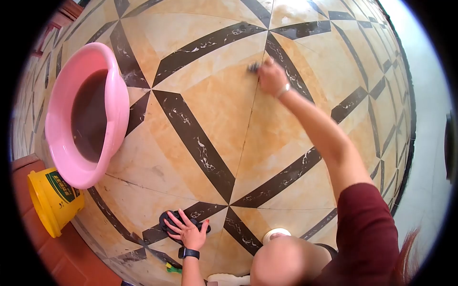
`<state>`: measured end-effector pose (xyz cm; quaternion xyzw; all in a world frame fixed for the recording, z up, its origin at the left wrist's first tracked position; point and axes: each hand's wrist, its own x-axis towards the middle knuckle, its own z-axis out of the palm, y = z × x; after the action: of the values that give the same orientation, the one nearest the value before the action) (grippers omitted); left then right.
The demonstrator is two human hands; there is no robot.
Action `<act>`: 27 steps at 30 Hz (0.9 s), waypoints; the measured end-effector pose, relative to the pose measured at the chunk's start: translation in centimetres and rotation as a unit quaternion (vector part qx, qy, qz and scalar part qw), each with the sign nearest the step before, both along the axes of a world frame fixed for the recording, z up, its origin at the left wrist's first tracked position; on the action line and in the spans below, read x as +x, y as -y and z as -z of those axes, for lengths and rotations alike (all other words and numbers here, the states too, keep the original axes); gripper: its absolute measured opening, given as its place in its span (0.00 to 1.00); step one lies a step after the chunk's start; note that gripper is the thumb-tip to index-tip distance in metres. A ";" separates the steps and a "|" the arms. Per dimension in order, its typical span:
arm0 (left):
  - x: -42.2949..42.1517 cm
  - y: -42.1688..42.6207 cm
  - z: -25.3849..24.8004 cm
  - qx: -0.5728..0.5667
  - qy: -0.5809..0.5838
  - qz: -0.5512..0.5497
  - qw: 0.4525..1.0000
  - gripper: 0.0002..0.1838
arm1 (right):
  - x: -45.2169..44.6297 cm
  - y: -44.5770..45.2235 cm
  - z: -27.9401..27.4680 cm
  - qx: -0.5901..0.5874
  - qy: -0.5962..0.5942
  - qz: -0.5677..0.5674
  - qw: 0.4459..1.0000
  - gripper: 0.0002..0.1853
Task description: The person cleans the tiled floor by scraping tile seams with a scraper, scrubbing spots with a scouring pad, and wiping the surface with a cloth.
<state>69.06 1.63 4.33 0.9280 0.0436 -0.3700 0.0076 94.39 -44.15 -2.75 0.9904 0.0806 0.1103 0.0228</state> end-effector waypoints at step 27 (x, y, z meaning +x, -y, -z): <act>-0.4 -0.6 0.7 -0.013 0.027 0.018 0.999 0.54 | -11.9 -9.5 -3.0 -0.040 -0.341 -0.110 0.933 0.08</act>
<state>68.66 2.18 3.63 0.9380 0.0214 -0.3457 0.0140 82.53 -34.67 0.23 0.9517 0.1959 -0.2356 0.0209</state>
